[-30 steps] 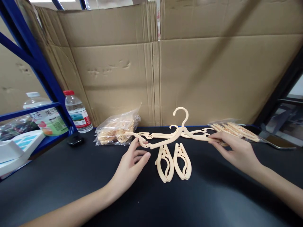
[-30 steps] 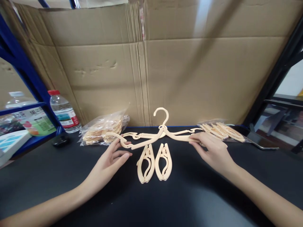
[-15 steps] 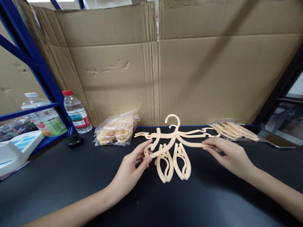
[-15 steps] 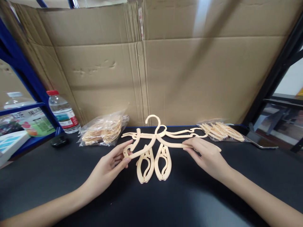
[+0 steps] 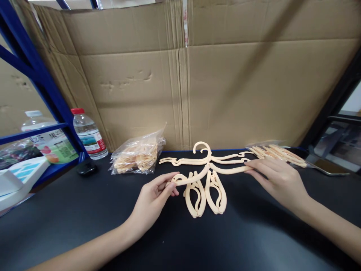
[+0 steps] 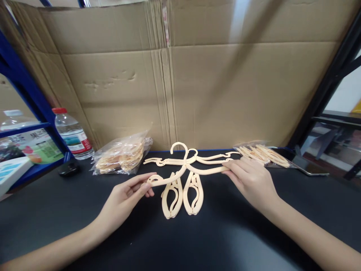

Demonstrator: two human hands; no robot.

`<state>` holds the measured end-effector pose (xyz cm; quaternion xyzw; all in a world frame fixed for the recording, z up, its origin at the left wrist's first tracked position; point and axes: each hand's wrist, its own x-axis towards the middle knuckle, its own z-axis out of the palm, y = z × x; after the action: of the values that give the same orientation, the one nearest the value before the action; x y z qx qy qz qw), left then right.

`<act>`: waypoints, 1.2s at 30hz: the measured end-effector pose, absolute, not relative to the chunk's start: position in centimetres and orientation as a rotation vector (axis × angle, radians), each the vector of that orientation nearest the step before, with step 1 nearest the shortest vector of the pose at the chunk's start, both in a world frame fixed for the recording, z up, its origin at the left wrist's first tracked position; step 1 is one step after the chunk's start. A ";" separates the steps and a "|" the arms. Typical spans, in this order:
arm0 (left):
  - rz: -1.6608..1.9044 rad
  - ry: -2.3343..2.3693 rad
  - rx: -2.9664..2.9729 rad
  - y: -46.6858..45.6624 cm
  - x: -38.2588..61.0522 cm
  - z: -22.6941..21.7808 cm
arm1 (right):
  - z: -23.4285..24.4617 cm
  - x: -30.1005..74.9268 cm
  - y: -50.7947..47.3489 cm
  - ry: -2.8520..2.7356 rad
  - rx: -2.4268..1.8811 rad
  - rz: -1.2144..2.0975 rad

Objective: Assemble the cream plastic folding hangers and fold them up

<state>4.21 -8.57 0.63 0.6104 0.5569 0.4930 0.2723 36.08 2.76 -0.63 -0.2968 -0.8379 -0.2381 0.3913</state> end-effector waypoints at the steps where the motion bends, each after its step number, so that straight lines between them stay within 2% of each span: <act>1: 1.338 1.498 1.632 -8.6 4.2 0.6 | -0.8 36.1 2.6 -2.110 -0.763 -0.638; 9: 1.405 1.428 1.581 -8.6 4.1 0.4 | -0.7 35.6 1.9 -2.056 -0.815 -0.823; 16: 1.401 1.407 1.520 -8.5 4.2 0.3 | -0.7 35.3 1.7 -2.067 -0.796 -0.660; 25: 1.393 1.383 1.523 -8.4 4.2 0.1 | -0.6 34.7 1.7 -1.999 -0.728 -0.229; 36: 1.451 1.381 1.437 -8.6 4.3 0.5 | -1.0 34.8 2.7 -1.862 -0.781 0.696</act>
<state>4.29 -8.58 0.53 0.5499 0.5285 0.5552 0.3317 34.84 2.67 -1.05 -0.3203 -0.7639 0.2853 0.4821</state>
